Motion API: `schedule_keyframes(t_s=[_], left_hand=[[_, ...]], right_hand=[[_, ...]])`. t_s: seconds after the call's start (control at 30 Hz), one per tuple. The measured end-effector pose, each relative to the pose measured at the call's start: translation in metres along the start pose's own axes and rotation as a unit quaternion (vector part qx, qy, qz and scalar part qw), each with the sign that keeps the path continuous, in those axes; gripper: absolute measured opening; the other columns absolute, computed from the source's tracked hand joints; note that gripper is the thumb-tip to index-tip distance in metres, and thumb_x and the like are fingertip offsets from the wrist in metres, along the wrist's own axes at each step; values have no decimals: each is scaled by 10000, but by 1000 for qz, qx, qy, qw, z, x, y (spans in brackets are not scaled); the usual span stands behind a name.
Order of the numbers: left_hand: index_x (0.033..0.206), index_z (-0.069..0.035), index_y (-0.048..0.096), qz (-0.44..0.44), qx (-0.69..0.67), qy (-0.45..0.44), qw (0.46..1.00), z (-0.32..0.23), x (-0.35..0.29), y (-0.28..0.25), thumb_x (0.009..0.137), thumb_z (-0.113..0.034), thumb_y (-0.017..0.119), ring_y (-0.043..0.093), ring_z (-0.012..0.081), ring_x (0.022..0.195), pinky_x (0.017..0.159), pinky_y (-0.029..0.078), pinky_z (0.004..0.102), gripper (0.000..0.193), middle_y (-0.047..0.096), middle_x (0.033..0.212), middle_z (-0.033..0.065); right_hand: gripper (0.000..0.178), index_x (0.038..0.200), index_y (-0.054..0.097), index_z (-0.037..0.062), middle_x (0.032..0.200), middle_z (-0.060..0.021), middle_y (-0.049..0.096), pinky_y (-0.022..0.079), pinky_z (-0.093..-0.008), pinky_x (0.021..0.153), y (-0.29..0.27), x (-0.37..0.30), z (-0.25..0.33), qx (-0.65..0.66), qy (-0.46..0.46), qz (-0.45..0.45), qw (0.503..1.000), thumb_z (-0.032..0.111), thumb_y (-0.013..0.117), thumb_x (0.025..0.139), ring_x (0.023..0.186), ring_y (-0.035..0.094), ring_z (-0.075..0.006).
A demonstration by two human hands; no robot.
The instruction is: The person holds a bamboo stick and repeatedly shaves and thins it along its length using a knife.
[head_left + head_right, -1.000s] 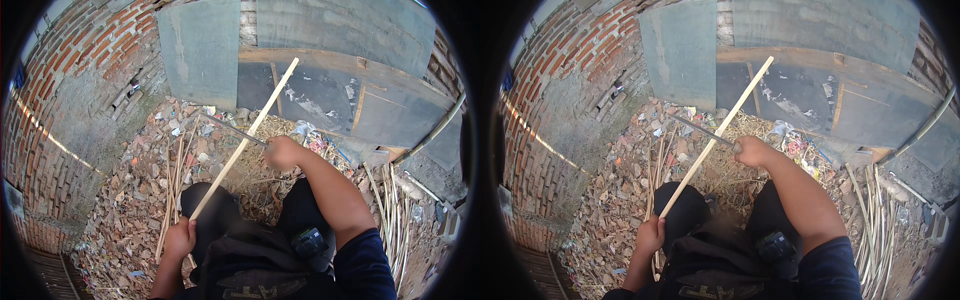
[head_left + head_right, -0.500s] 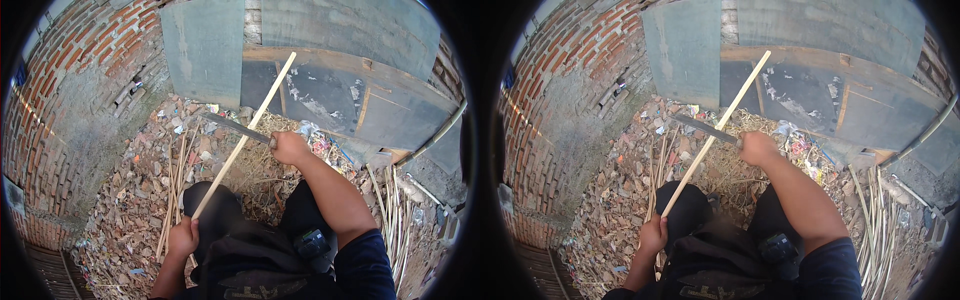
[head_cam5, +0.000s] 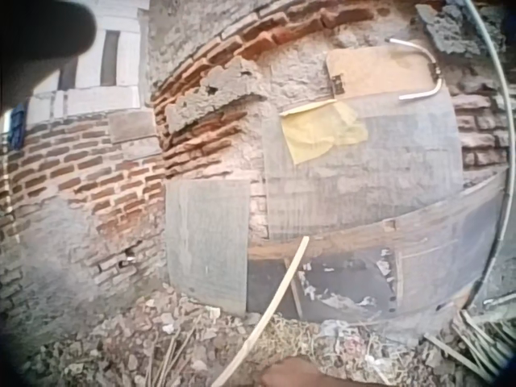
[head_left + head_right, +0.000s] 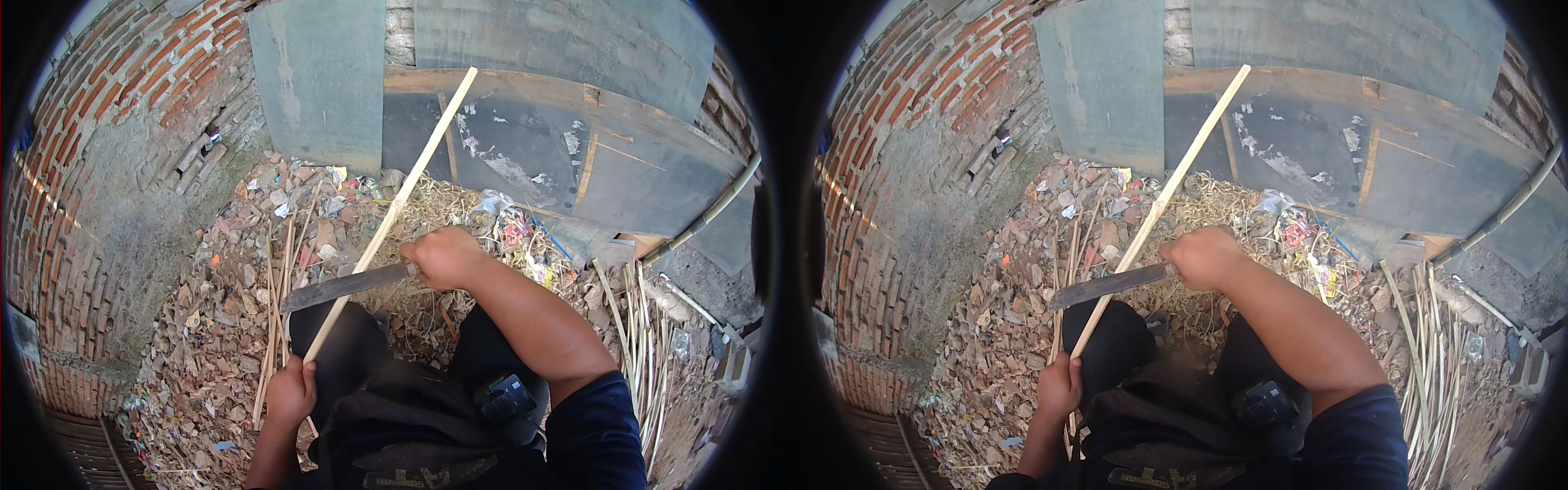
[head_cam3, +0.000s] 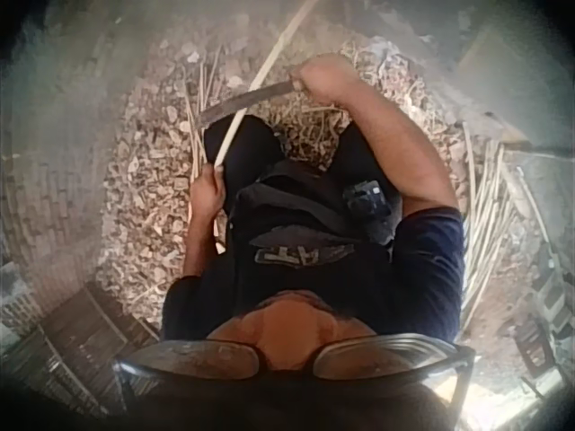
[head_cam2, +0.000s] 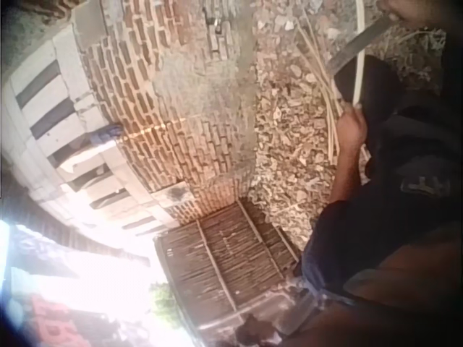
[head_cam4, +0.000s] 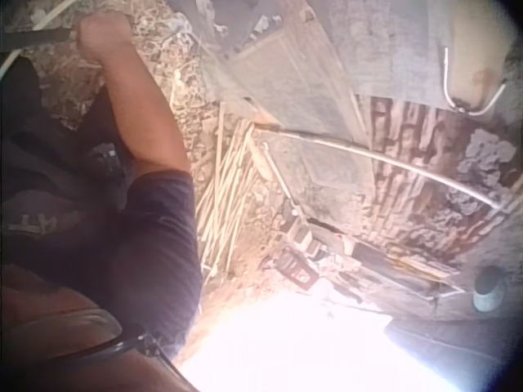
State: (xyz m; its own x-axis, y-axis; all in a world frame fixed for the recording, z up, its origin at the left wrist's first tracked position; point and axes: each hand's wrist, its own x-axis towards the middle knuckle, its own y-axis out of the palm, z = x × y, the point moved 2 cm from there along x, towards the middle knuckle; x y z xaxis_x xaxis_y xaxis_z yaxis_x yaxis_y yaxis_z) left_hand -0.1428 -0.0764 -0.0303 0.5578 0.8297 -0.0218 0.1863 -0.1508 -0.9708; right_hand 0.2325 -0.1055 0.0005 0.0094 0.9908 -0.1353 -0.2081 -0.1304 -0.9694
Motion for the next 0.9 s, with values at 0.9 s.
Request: schedule_keyframes(t_s=[0.9], left_hand=[[860,-51,512,-19,-27,28,999,-11,12,-7,1039,-299,516,608,494,586,538,461,591,306,595,599,245]], right_hand=[[300,1126,664,52,931,-186,740,569,-476,837,15,13,-40,94,190,-96,972,192,644,862,918,724,-362]])
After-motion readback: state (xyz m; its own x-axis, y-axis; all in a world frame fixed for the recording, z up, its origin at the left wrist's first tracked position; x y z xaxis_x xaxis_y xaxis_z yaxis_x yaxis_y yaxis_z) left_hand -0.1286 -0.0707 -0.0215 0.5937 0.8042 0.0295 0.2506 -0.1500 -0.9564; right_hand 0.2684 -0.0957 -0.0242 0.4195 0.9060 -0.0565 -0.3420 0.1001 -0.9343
